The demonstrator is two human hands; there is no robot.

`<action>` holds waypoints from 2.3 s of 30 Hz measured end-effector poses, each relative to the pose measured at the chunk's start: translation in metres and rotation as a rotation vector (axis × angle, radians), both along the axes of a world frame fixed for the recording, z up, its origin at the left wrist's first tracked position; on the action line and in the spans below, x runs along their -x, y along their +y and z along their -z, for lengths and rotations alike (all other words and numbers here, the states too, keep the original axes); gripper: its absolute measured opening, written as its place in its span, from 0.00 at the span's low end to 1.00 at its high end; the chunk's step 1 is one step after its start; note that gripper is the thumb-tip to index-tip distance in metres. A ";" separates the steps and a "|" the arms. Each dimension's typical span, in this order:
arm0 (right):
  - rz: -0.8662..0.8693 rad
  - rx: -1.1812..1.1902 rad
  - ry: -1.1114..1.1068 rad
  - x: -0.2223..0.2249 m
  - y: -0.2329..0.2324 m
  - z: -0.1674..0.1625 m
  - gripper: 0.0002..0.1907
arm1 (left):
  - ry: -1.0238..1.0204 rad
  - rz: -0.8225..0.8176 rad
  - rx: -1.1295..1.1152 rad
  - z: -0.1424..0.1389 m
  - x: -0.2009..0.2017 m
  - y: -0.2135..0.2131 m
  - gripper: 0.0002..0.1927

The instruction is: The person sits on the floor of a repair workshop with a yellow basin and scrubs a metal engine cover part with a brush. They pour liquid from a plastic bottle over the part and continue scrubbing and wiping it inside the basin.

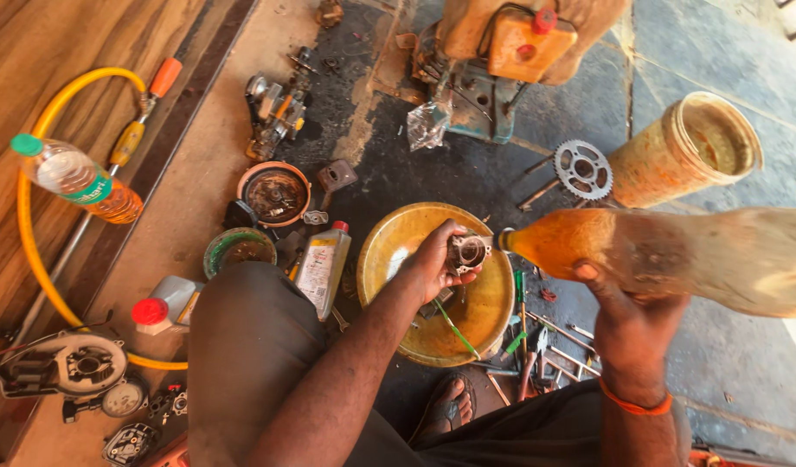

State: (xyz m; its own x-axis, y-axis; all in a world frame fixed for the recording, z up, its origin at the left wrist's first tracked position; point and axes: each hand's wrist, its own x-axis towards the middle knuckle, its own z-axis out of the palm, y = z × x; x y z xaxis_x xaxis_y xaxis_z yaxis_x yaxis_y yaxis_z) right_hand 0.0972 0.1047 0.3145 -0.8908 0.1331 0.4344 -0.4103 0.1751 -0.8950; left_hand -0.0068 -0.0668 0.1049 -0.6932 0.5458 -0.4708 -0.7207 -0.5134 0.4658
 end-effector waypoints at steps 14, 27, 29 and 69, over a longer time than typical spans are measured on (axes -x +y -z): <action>0.026 -0.244 -0.040 0.012 0.016 0.015 0.21 | -0.004 -0.052 0.321 -0.009 0.002 0.007 0.31; 0.011 -0.068 -0.039 0.005 0.021 0.020 0.29 | -0.284 0.012 0.086 0.014 -0.006 0.021 0.25; 0.009 -0.085 -0.048 0.007 0.024 0.019 0.28 | -0.302 0.001 0.073 0.017 -0.005 0.023 0.23; 0.035 0.582 -0.316 0.035 0.041 0.020 0.24 | -0.144 -0.186 0.230 -0.014 -0.004 0.006 0.30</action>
